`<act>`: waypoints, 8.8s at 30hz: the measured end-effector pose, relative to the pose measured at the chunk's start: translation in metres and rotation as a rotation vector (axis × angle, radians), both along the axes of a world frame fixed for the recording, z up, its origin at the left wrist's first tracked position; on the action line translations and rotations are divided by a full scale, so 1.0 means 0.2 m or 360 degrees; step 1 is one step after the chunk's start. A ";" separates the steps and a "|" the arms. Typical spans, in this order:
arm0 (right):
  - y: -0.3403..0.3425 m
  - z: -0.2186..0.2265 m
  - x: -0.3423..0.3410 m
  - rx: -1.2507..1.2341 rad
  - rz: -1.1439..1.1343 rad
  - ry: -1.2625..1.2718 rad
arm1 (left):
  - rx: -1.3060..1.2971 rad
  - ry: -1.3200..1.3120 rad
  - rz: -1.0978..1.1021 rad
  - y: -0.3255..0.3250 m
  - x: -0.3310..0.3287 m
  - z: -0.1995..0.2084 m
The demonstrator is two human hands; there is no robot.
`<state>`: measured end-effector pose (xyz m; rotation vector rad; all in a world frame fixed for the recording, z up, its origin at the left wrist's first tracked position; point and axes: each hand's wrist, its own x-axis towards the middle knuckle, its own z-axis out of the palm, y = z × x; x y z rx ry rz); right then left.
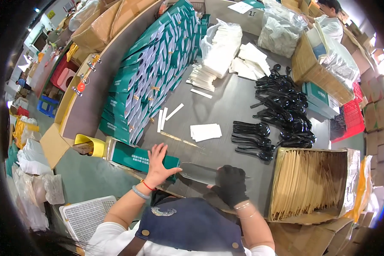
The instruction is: Packaging sets of disposable cutlery (spoons and chopsticks) and napkins into plastic sleeves.
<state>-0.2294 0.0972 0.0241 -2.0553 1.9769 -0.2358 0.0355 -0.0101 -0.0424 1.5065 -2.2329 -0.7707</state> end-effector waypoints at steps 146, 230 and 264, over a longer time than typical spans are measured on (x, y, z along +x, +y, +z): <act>0.58 -0.21 -0.78 -0.0794 -0.1698 -0.0506 | -0.0610 -0.0326 0.0016 -0.59 -0.18 -0.15; -0.06 -0.11 0.12 -0.0089 0.0008 -0.0199 | -0.0332 -0.0366 -0.1334 -0.03 -0.27 0.26; 0.00 0.04 -0.02 -0.0029 -0.0125 -0.0008 | 0.0028 0.0027 0.0069 0.03 -0.02 0.01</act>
